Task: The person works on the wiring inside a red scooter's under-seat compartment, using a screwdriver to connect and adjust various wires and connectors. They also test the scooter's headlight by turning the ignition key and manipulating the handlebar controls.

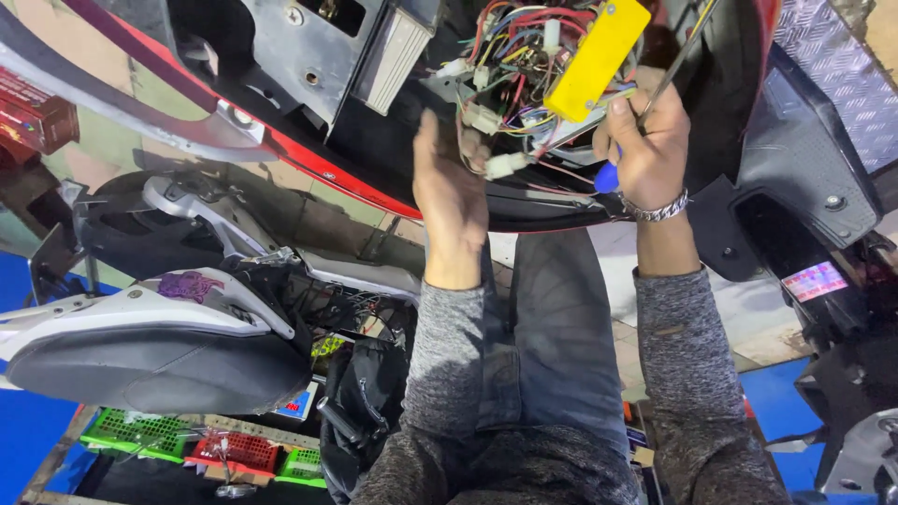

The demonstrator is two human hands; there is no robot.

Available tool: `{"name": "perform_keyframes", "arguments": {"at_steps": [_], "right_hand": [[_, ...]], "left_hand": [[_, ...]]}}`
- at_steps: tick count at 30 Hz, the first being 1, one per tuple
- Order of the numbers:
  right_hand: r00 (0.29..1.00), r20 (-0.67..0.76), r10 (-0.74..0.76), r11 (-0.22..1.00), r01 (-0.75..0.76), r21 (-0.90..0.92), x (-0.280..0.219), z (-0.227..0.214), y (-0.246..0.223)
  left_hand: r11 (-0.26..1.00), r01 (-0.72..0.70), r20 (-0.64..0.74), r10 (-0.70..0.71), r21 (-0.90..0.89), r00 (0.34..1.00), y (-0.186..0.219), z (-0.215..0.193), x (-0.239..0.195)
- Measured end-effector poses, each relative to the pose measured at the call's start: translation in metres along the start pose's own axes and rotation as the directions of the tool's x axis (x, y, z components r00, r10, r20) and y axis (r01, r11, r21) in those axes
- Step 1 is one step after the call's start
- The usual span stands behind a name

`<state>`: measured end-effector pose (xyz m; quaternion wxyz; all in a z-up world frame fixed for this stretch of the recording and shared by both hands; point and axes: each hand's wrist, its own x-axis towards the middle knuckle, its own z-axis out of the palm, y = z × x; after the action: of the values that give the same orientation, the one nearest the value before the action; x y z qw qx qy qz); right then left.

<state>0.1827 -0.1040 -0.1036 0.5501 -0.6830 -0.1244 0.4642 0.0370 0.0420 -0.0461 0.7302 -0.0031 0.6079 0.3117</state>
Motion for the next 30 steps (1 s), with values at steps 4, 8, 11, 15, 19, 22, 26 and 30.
{"name": "perform_keyframes", "arguments": {"at_steps": [4, 8, 11, 15, 19, 22, 26, 30], "right_hand": [[1.000, 0.029, -0.007, 1.000, 0.007, 0.007, -0.001, 0.002, -0.001], [0.999, 0.047, -0.016, 1.000, 0.016, 0.017, -0.006, 0.002, 0.006], [0.999, 0.047, -0.025, 0.999, 0.022, 0.046, -0.009, 0.004, 0.014], [0.999, 0.029, -0.018, 0.999, 0.016, 0.040, -0.007, 0.005, 0.008], [0.999, 0.027, -0.018, 0.999, 0.016, 0.048, -0.007, 0.001, 0.009], [0.999, 0.025, -0.042, 0.999, 0.043, -0.029, -0.005, 0.002, 0.007], [0.999, 0.017, -0.034, 0.999, 0.034, 0.016, -0.007, 0.002, 0.011], [0.998, 0.021, -0.054, 0.998, 0.054, 0.028, -0.005, 0.002, 0.011]], "left_hand": [[0.993, -0.046, -0.045, 0.052, 0.111, 0.998, 0.012, 0.011, 0.008], [0.956, -0.136, -0.022, 0.147, 0.261, 0.989, 0.014, 0.013, 0.012], [0.923, -0.173, -0.030, 0.195, 0.344, 0.980, 0.010, 0.006, 0.015], [0.692, -0.282, 0.089, 0.301, 0.664, 0.949, 0.011, 0.003, 0.007], [0.393, -0.473, 0.329, 0.380, 0.789, 0.865, 0.011, -0.005, 0.010], [0.141, -0.471, 0.403, 0.344, 0.871, 0.848, 0.019, -0.005, 0.007], [-0.050, -0.449, 0.448, 0.233, 0.892, 0.863, 0.024, -0.004, 0.008], [0.002, -0.493, 0.481, 0.214, 0.870, 0.850, 0.037, 0.005, -0.005]]}}
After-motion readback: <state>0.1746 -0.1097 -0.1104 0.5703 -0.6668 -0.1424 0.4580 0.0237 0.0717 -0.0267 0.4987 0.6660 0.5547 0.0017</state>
